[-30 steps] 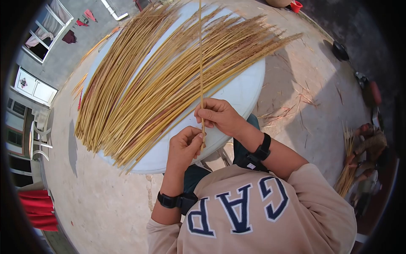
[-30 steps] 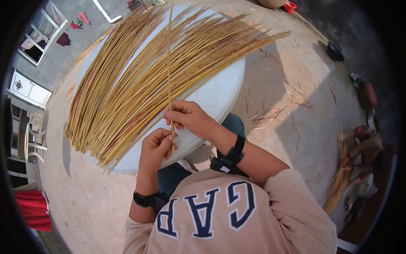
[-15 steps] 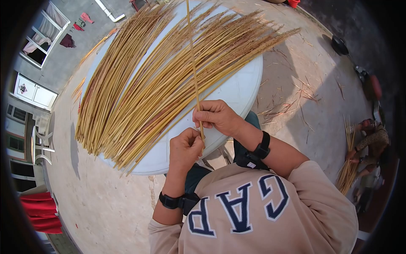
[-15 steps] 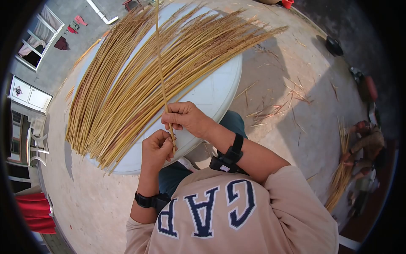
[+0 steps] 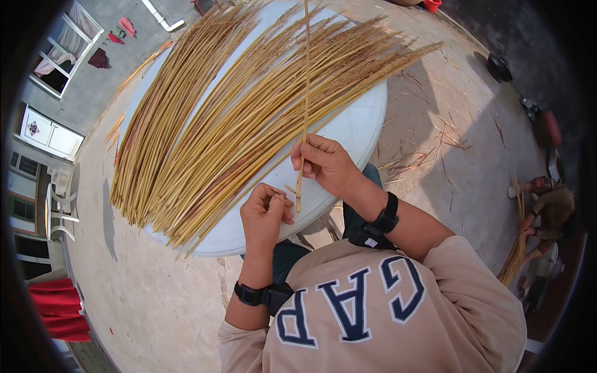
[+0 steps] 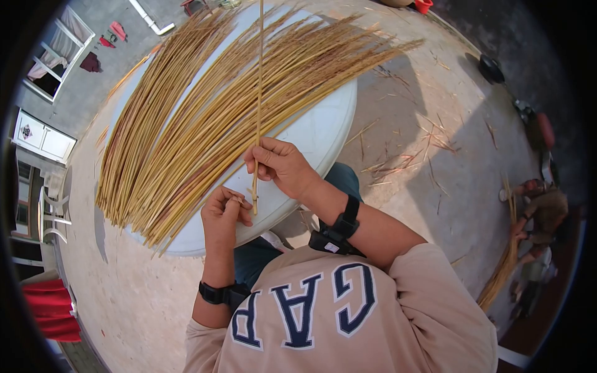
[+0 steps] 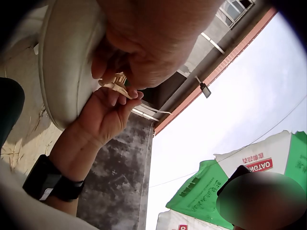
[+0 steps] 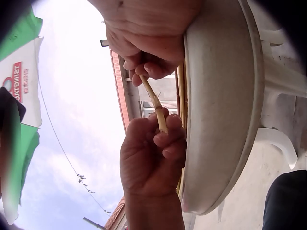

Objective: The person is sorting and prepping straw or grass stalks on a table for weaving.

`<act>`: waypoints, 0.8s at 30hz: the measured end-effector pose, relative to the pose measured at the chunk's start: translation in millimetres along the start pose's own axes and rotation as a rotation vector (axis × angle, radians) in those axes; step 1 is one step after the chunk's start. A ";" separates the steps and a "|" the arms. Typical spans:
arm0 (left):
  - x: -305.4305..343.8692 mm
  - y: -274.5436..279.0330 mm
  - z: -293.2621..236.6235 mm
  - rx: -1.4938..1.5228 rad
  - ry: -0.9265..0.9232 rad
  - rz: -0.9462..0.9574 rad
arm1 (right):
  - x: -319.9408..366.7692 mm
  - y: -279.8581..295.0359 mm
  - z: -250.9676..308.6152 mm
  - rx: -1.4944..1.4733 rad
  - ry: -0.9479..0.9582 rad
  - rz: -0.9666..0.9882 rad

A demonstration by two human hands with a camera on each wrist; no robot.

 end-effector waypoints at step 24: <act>-1.8 0.2 -4.0 -0.043 0.031 0.168 | -1.0 -2.8 1.4 -0.099 0.008 -0.020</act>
Point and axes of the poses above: each hand's wrist, its own x-axis away from the middle knuckle, its own y-axis out of the back of the hand, z = x × y, the point moved 2 cm from there along -x, towards the middle knuckle, and after that the axes turned 1 degree about -z, right-handed, at the moved point
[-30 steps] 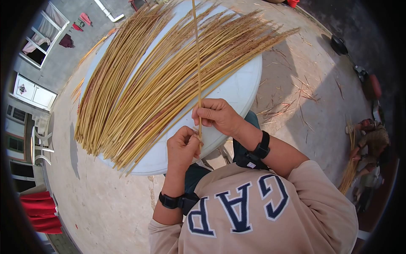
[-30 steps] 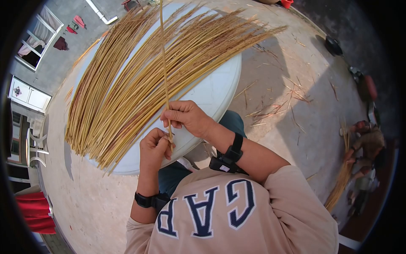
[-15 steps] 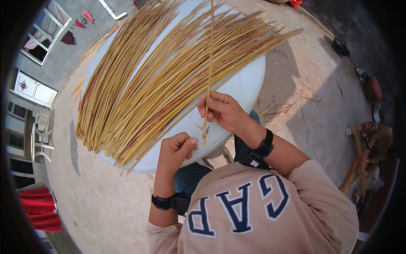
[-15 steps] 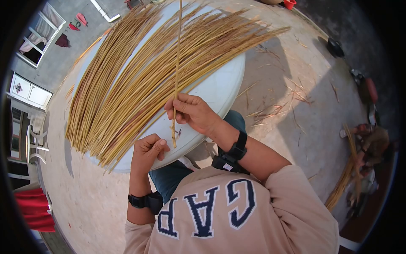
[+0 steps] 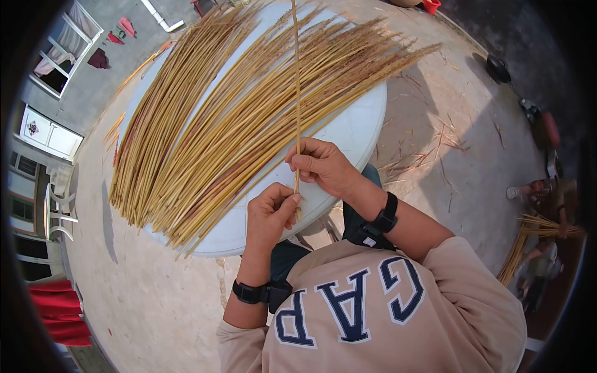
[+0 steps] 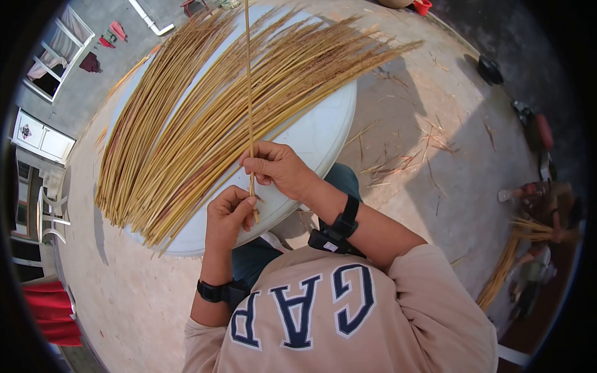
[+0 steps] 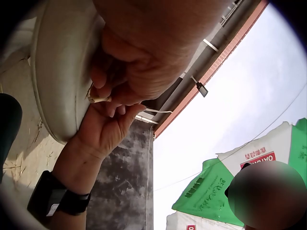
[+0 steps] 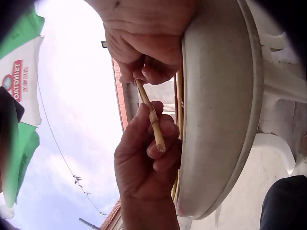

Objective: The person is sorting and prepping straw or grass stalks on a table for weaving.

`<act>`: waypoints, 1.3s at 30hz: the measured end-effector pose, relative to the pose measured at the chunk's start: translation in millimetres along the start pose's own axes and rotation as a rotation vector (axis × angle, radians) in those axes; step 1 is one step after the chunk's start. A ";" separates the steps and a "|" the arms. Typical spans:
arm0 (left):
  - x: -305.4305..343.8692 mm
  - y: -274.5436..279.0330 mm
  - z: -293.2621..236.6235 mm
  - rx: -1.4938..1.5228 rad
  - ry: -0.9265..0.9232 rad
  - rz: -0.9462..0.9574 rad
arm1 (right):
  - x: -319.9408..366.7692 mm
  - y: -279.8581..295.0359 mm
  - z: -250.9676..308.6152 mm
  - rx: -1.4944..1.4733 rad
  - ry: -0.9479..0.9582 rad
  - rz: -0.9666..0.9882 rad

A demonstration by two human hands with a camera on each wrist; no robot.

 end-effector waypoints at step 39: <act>19.8 32.6 -7.8 -0.228 0.106 0.329 | 2.5 4.2 13.9 -0.229 0.076 -0.107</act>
Point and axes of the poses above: each hand's wrist, its own x-axis away from the middle knuckle, its own y-axis out of the back of the hand, z = x × y, the point moved 2 cm from there along -x, towards the middle knuckle, and after that the axes turned 1 degree about -z, right-handed, at the moved point
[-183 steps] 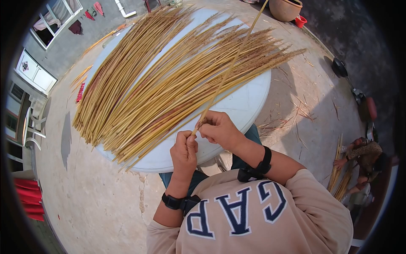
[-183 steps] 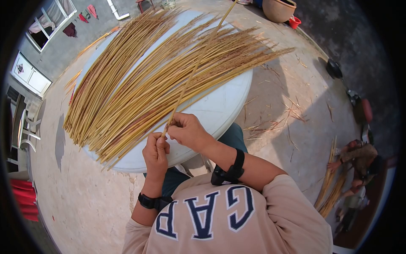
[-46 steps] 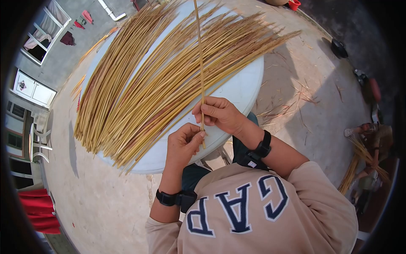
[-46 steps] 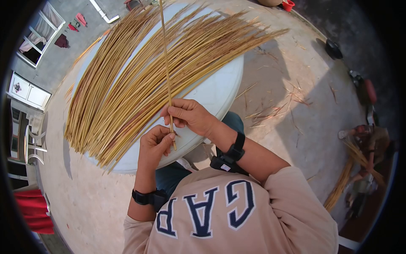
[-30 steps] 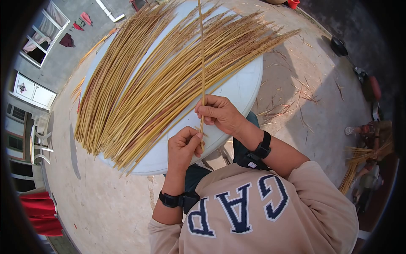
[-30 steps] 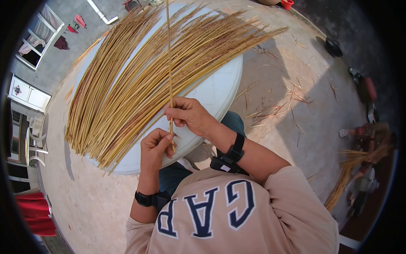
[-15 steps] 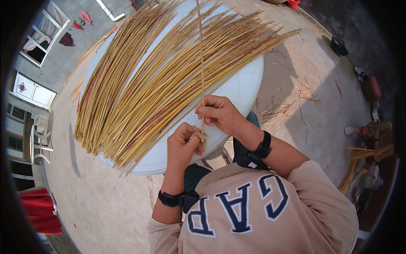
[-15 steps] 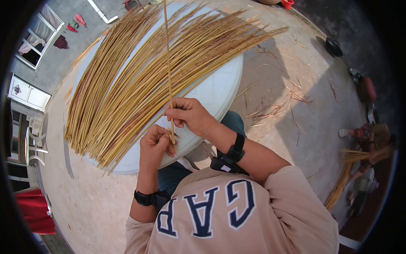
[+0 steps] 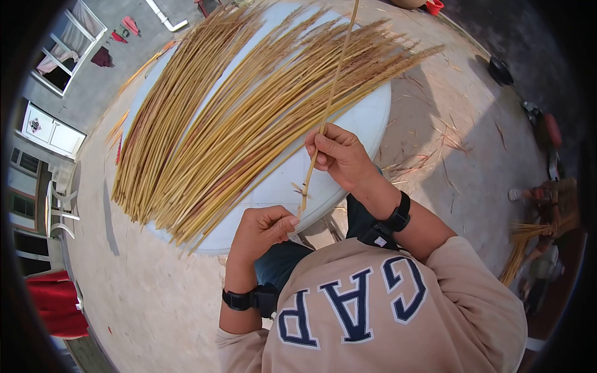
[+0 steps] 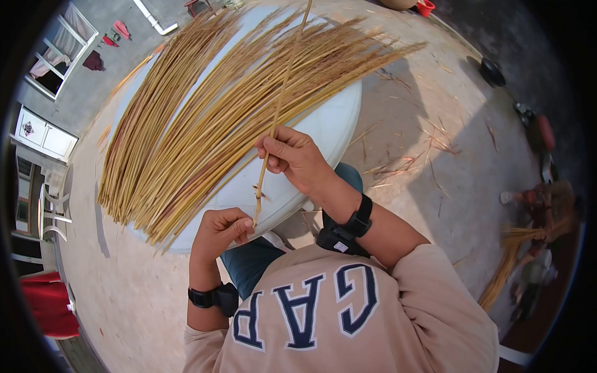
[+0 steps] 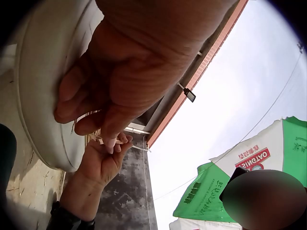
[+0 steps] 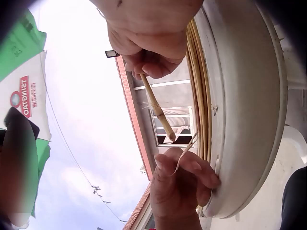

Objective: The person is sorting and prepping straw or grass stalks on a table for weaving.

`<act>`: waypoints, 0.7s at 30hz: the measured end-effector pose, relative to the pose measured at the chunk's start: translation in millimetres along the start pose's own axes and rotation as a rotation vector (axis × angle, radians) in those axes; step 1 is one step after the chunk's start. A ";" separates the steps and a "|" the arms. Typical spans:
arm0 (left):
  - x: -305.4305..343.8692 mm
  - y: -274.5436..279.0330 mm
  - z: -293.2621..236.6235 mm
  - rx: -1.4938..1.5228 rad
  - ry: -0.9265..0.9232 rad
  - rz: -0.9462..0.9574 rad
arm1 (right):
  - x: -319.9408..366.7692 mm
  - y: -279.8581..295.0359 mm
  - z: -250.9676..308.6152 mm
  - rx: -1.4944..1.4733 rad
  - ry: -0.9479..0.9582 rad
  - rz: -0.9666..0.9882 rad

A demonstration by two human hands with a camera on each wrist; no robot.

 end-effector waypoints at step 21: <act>-4.0 -24.6 -2.0 0.051 -0.224 -0.334 | 26.7 -45.6 -6.1 0.711 0.032 0.041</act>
Point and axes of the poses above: each hand's wrist, its own x-axis away from the middle knuckle, its own y-axis out of the back of the hand, z = x × y, the point moved 2 cm from there along -x, towards the middle knuckle, and after that the axes turned 1 degree about -z, right-handed, at the moved point
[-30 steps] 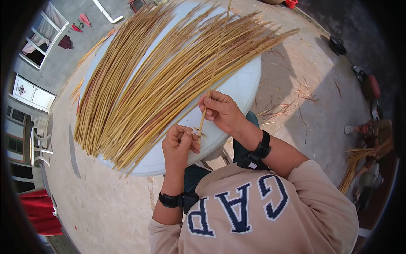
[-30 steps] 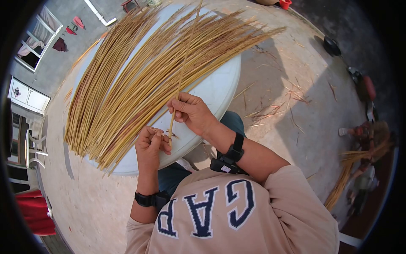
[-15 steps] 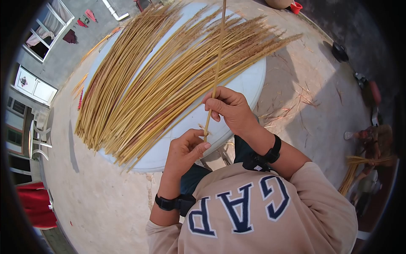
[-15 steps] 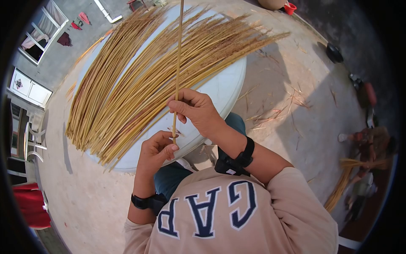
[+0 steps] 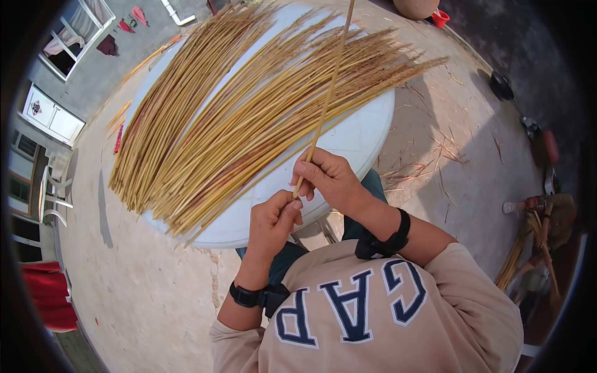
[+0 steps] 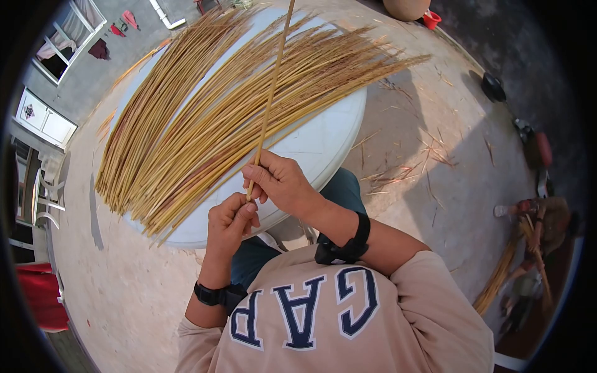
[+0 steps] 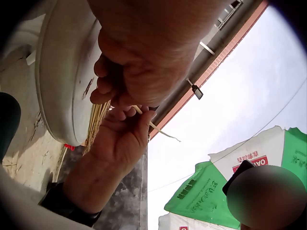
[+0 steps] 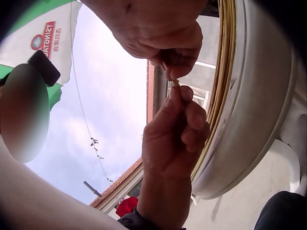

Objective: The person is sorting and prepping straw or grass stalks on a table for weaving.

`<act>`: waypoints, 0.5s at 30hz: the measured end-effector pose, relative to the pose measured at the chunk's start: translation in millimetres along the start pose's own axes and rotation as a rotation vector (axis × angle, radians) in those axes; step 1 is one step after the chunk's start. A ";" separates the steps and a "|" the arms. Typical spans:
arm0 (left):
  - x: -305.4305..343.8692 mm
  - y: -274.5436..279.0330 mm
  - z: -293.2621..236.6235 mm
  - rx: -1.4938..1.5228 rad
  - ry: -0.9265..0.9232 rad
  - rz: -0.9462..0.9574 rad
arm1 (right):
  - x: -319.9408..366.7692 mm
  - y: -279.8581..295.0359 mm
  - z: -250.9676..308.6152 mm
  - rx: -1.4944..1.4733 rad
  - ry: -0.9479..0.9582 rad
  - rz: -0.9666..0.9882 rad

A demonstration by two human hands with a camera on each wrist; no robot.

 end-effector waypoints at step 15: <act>0.5 4.3 2.0 -0.062 -0.090 -0.104 | -2.7 -8.7 -6.3 -0.038 0.047 -0.043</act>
Point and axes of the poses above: each hand's wrist, its own x-axis away from the middle knuckle, its own y-axis out of the back of the hand, z = x × y, the point moved 2 cm from there along -x, towards the middle knuckle, and after that the axes turned 1 degree about -z, right-handed, at the moved point
